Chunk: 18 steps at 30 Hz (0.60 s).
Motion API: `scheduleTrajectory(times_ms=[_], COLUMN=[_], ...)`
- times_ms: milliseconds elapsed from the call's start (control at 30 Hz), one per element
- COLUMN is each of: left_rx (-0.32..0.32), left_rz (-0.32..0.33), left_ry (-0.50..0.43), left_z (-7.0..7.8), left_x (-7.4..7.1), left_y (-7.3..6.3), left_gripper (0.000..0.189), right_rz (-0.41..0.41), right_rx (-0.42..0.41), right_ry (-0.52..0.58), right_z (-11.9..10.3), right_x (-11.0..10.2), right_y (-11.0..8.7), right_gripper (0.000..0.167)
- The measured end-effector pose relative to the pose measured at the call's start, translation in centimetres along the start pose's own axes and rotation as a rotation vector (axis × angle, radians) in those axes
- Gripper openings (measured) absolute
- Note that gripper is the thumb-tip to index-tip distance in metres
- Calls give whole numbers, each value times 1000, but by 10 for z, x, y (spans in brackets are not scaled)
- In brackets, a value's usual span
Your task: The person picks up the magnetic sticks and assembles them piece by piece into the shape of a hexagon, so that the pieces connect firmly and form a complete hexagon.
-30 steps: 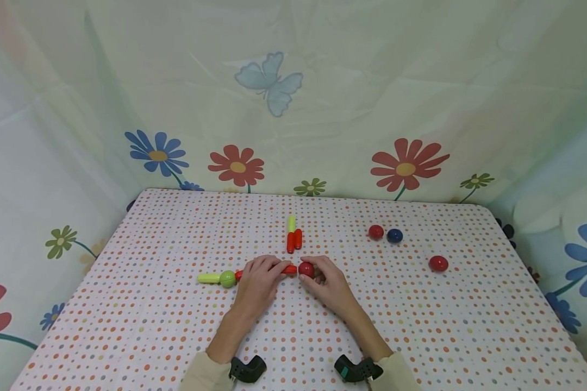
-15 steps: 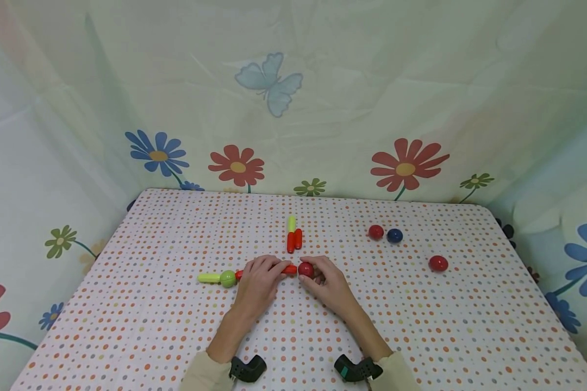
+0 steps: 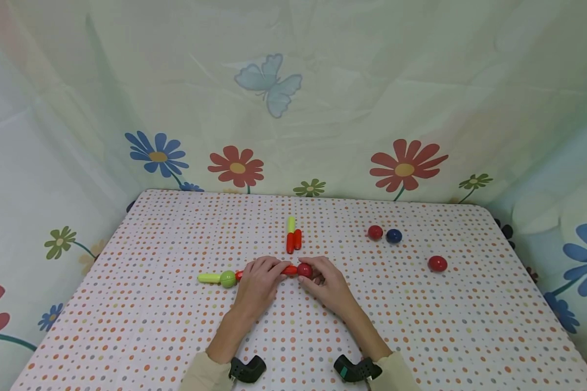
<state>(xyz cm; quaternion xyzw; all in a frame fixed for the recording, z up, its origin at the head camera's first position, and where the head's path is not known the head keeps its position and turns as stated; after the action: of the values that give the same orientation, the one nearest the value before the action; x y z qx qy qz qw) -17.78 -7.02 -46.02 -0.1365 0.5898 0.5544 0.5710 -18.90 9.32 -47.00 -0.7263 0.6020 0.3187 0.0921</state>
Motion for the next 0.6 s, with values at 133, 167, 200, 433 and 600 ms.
scheduleTrajectory(times_ms=[133,167,200,433,600], left_rx=[4,5,2,-62,-94], left_rz=[3,7,12,49,30], left_ry=[5,3,2,-30,-30], left_z=[0,0,0,-4,-5], left_x=[0,0,0,-2,-2], left_y=[0,0,0,1,1], left_gripper=[27,27,27,24,24], right_rz=[3,3,5,14,19], right_rx=[4,10,15,42,52], right_ry=[-2,0,2,19,21], right_z=[-1,-1,0,1,2], right_x=[-1,-1,-1,-2,-2], right_y=[0,0,0,1,1], right_gripper=[40,41,42,45,44])
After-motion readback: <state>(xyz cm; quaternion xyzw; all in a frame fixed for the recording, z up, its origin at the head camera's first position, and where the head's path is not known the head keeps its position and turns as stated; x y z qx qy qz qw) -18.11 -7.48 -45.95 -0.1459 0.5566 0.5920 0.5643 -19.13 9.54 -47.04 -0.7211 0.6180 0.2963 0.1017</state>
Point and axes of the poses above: each hand's wrist, its own y-axis towards the middle knuckle, its own x-axis out of the palm, z = x × y, the point moved 6 cm from there along y, towards the middle knuckle, and after that the axes turned 3 degrees about -y, right-handed, at the moved point
